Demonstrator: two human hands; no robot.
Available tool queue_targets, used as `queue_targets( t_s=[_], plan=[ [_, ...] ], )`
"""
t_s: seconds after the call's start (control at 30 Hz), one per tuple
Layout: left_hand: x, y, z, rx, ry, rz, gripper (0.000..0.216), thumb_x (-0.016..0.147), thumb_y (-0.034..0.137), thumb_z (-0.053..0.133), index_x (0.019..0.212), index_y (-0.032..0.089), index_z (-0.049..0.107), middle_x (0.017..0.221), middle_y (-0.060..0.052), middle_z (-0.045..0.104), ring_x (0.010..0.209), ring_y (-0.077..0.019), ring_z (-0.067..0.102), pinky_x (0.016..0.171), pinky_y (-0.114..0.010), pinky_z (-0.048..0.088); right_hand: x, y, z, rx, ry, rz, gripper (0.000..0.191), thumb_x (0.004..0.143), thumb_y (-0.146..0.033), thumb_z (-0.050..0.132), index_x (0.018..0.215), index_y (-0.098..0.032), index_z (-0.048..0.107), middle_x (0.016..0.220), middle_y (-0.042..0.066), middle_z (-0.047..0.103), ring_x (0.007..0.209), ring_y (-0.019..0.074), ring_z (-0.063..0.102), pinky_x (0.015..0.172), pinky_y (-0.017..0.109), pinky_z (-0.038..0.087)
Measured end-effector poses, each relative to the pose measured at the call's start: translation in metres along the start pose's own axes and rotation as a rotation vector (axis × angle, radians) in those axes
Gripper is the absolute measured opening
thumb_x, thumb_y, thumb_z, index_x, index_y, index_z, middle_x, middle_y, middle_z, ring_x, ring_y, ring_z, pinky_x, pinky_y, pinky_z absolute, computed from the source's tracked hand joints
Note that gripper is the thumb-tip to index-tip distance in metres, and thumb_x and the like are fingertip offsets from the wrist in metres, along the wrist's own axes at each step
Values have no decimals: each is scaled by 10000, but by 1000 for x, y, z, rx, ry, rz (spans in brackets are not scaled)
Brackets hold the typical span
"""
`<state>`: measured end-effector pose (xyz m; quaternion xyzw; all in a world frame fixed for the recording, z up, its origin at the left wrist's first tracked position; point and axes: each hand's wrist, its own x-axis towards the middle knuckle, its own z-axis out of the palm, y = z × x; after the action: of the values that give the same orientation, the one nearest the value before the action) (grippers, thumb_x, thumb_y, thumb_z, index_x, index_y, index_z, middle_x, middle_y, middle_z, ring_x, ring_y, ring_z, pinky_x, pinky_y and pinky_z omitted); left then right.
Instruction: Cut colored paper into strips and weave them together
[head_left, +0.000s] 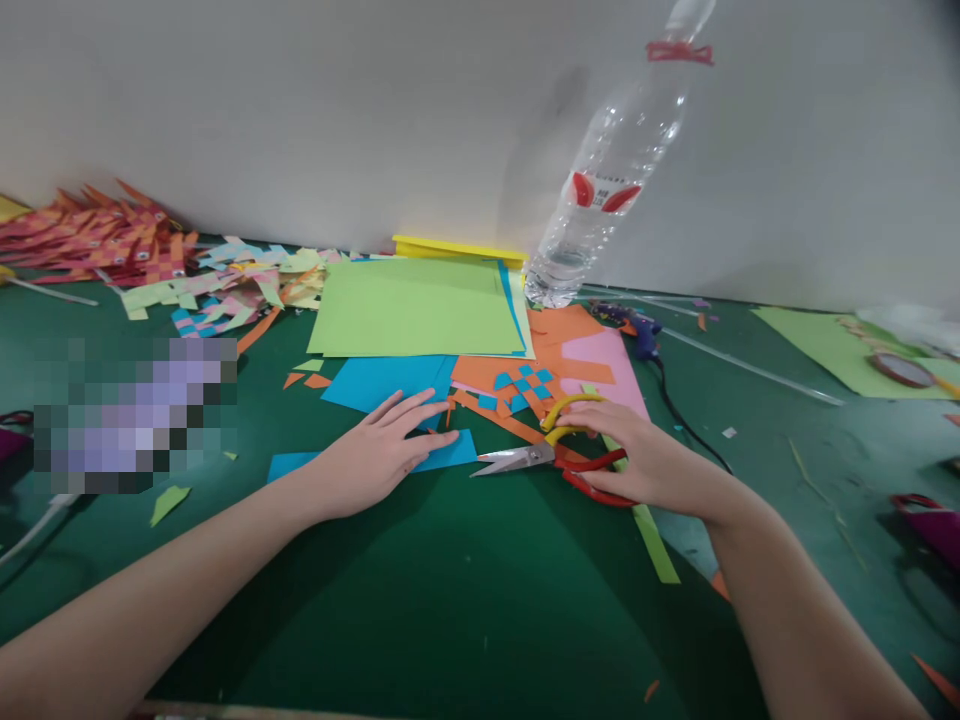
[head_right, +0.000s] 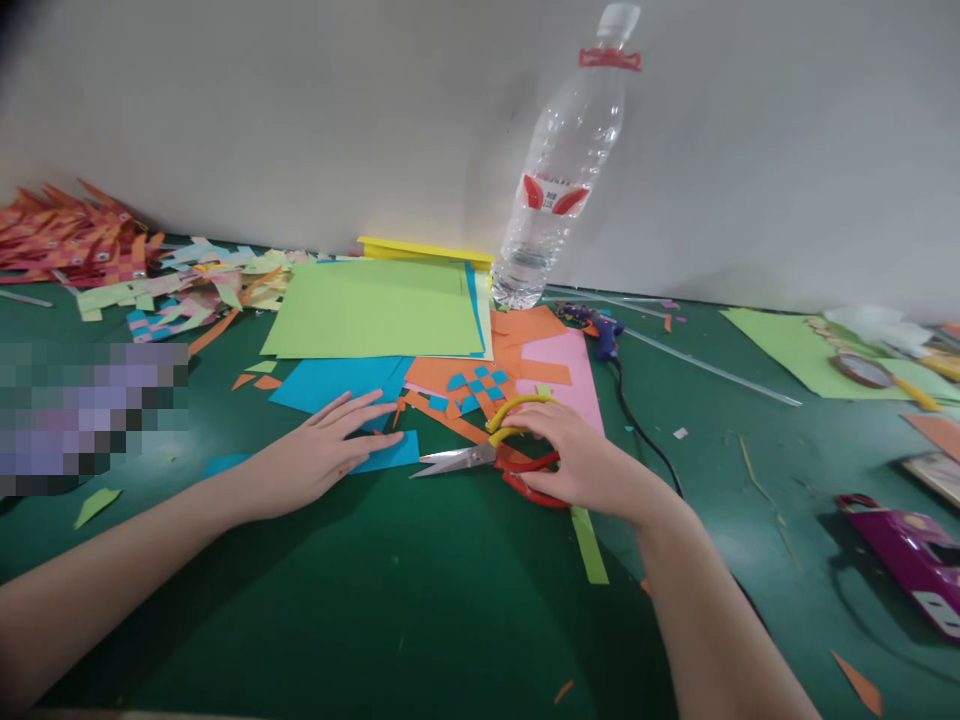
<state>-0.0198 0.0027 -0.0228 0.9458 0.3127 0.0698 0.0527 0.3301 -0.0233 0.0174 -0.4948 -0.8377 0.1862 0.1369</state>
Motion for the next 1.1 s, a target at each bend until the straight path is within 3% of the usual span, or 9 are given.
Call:
queue_targets(
  t_s=[0.23,0.43,0.67,1.1],
  plan=[
    [1,3,-4,1,-24,-13,446,1024,182,310,1419,356,423,1572,15,278,1481,-239,115,1183,-512,199,5,-9,6,-31,-34,-57,402,771,-335,663,1167,-286,614,1288,76,623,1234,314,543,1073,554,389],
    [2,3,-6,-1,-43,-25,450,1012,176,340,1416,353,430,1565,22,294,1478,-244,128,1182,-517,196,2,-6,3,-15,-42,-17,410,765,-313,659,1171,-294,611,1295,67,622,1245,311,533,1049,543,414],
    [1,1,-4,-8,-88,-18,799,801,-83,334,1450,382,353,1600,53,178,1488,-225,19,1183,-534,163,6,-18,10,-33,-44,-37,383,782,-369,662,1148,-273,603,1267,82,626,1234,318,536,1054,552,402],
    [0,-1,-3,-7,-65,-2,757,839,-49,344,1457,388,343,1601,44,176,1485,-236,61,1182,-530,173,2,-11,4,-16,-95,-29,385,786,-347,659,1167,-311,615,1272,60,624,1224,319,537,1064,564,377]
  ],
)
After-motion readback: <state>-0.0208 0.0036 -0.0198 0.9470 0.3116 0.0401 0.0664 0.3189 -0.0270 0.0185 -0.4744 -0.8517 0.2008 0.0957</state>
